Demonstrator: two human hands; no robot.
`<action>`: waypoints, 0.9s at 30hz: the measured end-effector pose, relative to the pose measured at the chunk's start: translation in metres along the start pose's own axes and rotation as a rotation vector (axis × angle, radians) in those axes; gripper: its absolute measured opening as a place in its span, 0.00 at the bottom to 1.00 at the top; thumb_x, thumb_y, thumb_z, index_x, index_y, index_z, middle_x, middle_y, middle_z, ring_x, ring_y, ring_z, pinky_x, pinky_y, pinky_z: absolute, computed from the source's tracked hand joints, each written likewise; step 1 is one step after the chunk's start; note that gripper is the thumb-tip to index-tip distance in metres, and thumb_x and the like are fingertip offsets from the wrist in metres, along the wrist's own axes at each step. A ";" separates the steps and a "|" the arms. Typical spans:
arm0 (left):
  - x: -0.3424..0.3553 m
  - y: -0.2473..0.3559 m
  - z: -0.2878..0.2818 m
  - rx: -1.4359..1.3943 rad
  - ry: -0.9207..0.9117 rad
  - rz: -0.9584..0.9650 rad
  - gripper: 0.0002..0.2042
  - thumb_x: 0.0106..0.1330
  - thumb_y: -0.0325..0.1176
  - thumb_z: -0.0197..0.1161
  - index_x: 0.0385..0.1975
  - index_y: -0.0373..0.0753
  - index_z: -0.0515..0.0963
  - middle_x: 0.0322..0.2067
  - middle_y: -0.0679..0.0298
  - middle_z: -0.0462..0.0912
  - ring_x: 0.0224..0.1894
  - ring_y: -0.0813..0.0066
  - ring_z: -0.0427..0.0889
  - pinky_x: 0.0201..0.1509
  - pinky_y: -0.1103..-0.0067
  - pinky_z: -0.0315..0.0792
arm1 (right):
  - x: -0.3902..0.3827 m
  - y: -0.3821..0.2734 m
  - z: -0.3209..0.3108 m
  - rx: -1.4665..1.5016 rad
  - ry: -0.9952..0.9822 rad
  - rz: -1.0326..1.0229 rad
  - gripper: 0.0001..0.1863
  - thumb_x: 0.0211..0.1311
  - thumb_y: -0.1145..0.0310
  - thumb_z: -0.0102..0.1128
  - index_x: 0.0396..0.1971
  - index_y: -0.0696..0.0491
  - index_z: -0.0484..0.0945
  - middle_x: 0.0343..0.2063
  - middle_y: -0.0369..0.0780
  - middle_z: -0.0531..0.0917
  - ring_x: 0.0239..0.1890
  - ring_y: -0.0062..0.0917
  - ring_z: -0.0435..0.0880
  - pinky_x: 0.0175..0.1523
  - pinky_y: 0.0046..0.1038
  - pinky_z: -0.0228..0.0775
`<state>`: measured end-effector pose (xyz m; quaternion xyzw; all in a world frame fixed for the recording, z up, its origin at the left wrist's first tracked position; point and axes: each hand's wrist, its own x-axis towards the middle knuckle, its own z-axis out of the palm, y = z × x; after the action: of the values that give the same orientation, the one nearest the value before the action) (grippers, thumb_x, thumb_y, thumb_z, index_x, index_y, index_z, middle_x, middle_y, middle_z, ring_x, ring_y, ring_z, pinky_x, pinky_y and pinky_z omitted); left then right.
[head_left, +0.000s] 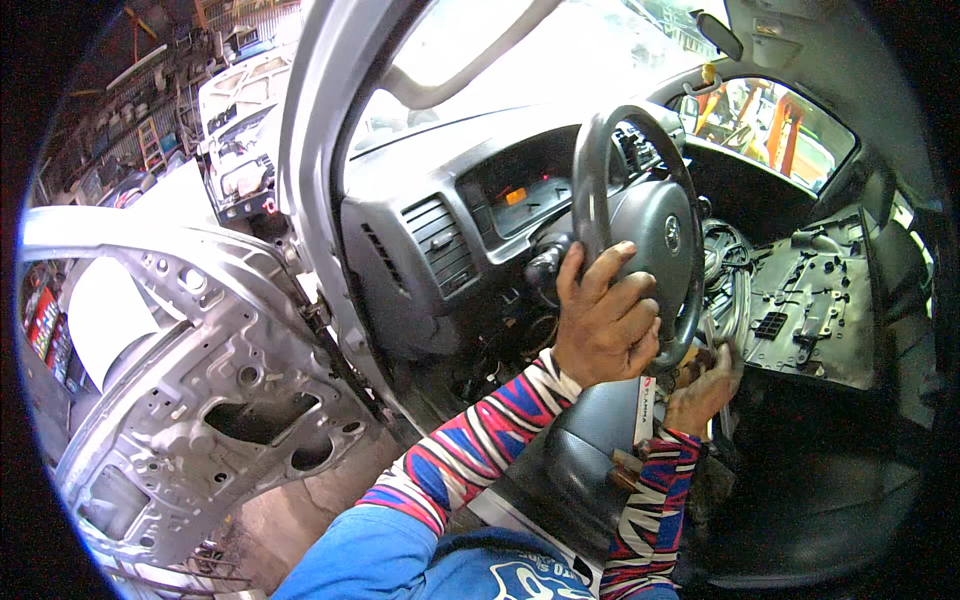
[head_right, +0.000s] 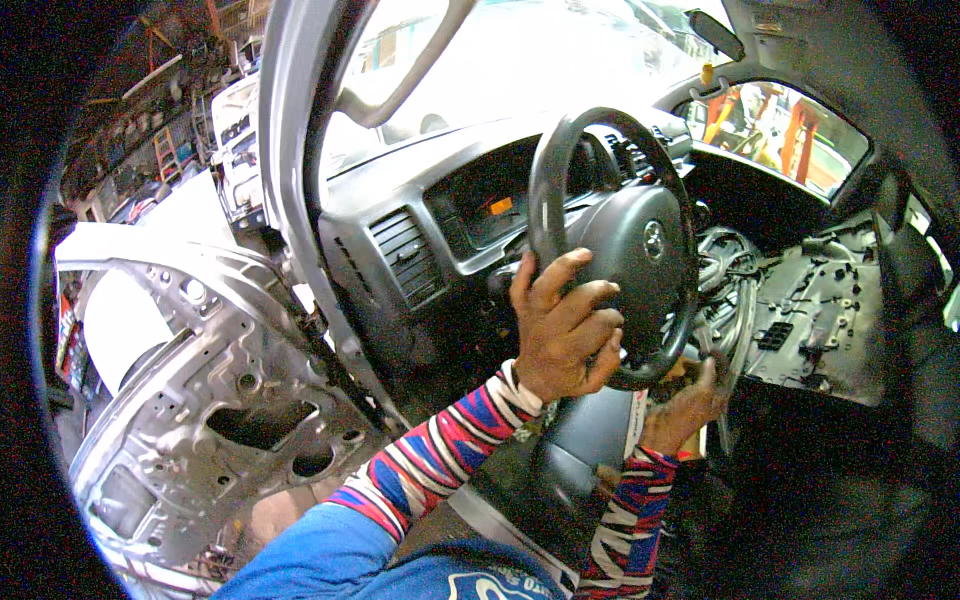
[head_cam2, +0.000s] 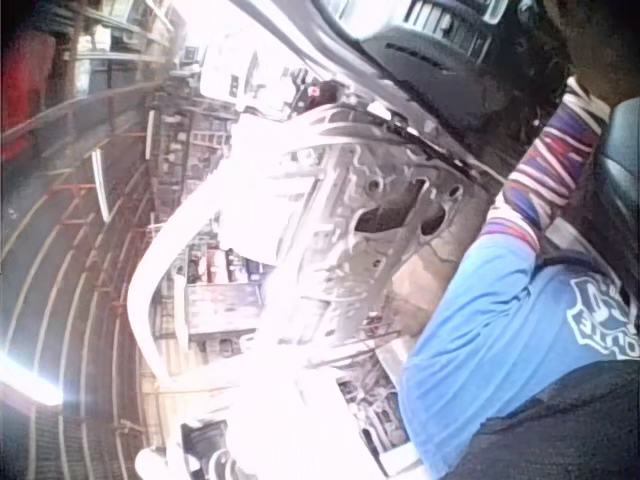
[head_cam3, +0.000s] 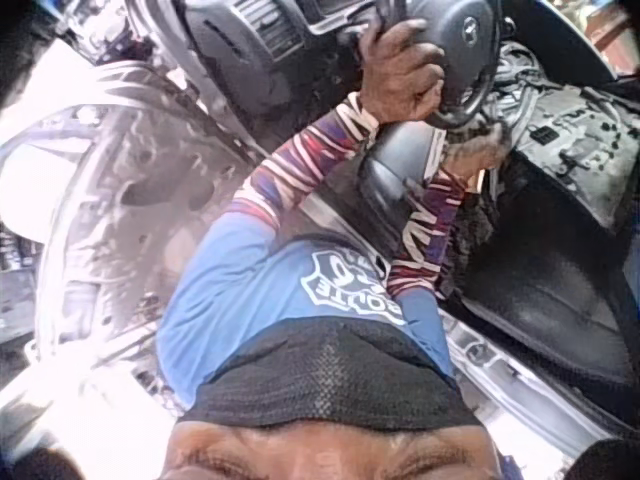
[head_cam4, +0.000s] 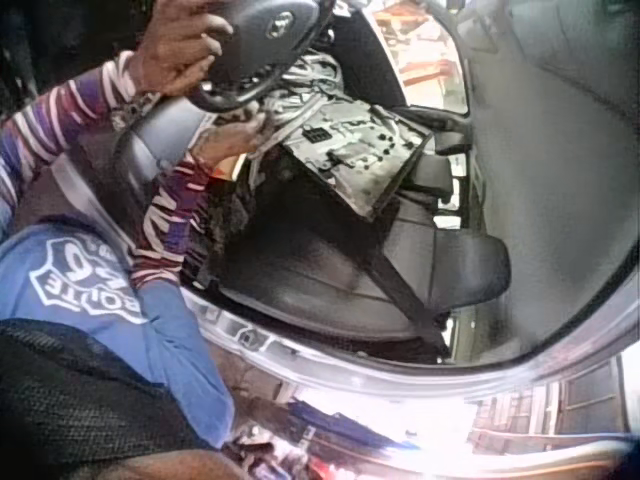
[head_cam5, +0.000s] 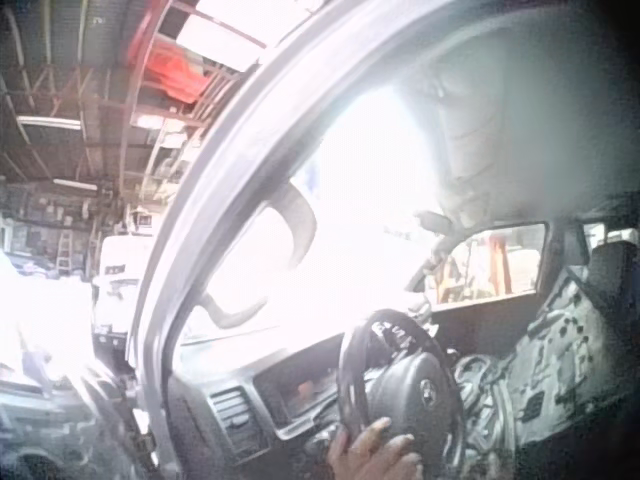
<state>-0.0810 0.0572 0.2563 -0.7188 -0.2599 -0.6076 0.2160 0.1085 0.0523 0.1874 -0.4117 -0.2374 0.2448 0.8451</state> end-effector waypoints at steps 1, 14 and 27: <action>-0.001 -0.001 0.000 -0.007 0.012 0.012 0.06 0.55 0.38 0.63 0.28 0.46 0.80 0.44 0.66 0.82 0.65 0.53 0.69 0.73 0.47 0.42 | -0.009 -0.015 0.012 -0.006 -0.090 -0.156 0.13 0.69 0.65 0.52 0.45 0.58 0.78 0.41 0.40 0.81 0.39 0.27 0.80 0.49 0.30 0.72; -0.018 -0.005 -0.021 -0.134 -0.107 0.018 0.17 0.62 0.51 0.58 0.35 0.43 0.79 0.50 0.58 0.74 0.72 0.51 0.60 0.72 0.42 0.42 | -0.042 0.015 0.046 -0.723 -0.396 -0.576 0.13 0.73 0.63 0.47 0.44 0.58 0.73 0.39 0.44 0.80 0.41 0.34 0.79 0.50 0.35 0.71; -0.027 0.015 -0.035 -0.102 -0.206 -0.052 0.15 0.65 0.46 0.58 0.42 0.42 0.80 0.59 0.54 0.72 0.74 0.46 0.55 0.74 0.45 0.42 | -0.024 0.014 0.030 -0.551 -0.662 -0.560 0.16 0.74 0.60 0.48 0.43 0.60 0.74 0.39 0.47 0.78 0.40 0.33 0.75 0.50 0.36 0.69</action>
<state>-0.1016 0.0208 0.2359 -0.7806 -0.2680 -0.5482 0.1353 0.0688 0.0630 0.1876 -0.4402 -0.6494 0.0545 0.6177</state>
